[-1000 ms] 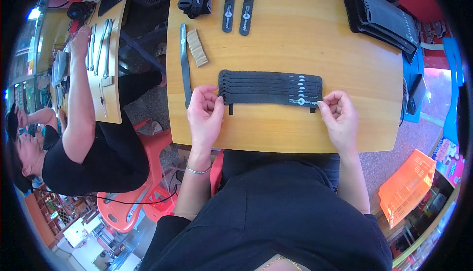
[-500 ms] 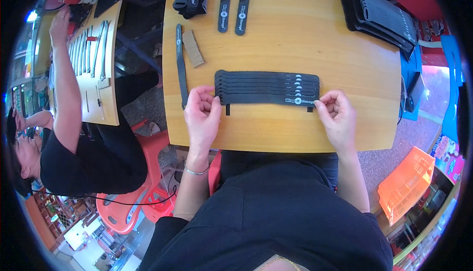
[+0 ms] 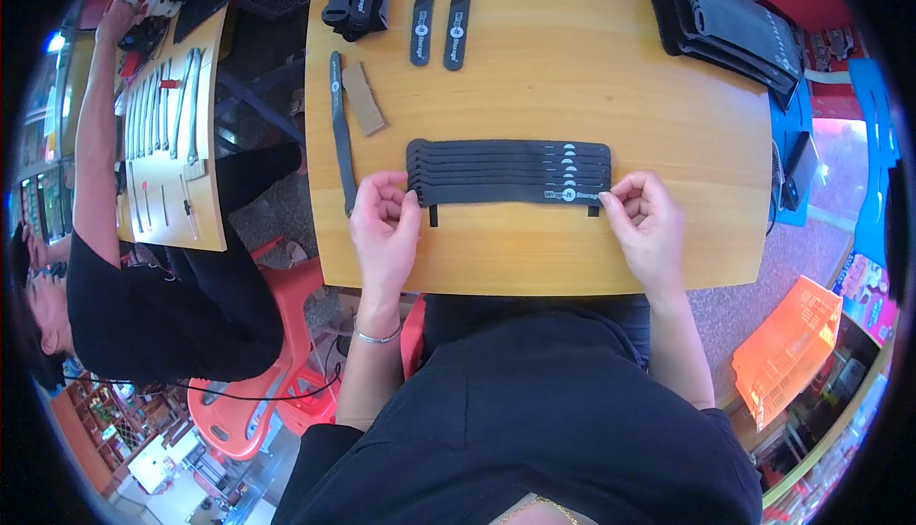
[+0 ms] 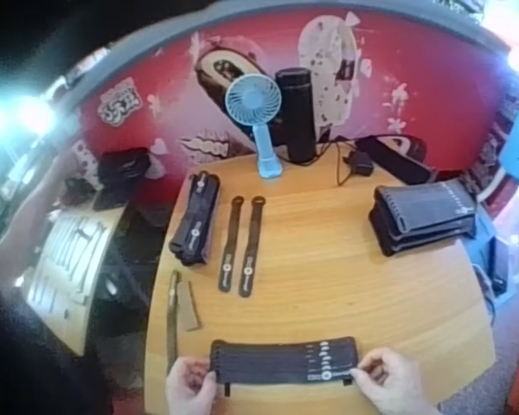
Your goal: The person is aligning and stacking black textile straps with printed logos on a wooden table.
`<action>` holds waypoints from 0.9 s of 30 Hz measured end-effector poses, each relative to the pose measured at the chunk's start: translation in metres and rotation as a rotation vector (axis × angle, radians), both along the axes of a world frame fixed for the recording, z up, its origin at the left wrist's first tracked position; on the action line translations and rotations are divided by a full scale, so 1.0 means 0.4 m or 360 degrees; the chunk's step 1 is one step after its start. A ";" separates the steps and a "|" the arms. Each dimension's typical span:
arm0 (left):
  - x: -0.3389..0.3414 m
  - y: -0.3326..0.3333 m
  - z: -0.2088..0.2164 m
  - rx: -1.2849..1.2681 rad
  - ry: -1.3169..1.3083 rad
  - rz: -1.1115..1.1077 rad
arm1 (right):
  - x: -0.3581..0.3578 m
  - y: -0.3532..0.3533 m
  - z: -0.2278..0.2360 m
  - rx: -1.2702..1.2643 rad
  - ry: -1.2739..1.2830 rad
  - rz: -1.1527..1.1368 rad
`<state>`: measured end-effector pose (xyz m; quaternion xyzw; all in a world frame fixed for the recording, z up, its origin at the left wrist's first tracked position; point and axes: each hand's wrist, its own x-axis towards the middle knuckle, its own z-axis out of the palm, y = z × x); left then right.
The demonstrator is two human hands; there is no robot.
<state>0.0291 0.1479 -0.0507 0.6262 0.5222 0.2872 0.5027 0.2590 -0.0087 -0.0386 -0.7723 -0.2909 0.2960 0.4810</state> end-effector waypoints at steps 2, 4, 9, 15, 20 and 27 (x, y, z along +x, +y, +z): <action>0.002 0.000 0.001 -0.0003 -0.0015 -0.0001 | 0.001 0.000 -0.001 -0.0003 0.0006 -0.0007; 0.003 -0.001 0.001 -0.0007 -0.0029 0.0000 | 0.001 0.000 -0.003 -0.0008 0.0013 -0.0012; 0.005 -0.002 0.006 -0.0055 -0.0054 0.0012 | 0.001 0.002 -0.001 -0.0049 -0.0034 -0.0029; -0.001 0.000 0.005 -0.0005 -0.0002 -0.0054 | 0.000 0.004 -0.004 -0.0062 -0.0072 -0.0033; 0.001 0.001 0.003 -0.0009 0.0004 -0.0053 | 0.000 0.004 -0.005 -0.0038 -0.0043 -0.0034; 0.001 0.002 0.002 -0.0006 -0.0001 -0.0043 | -0.001 0.006 -0.001 -0.0045 -0.0051 -0.0041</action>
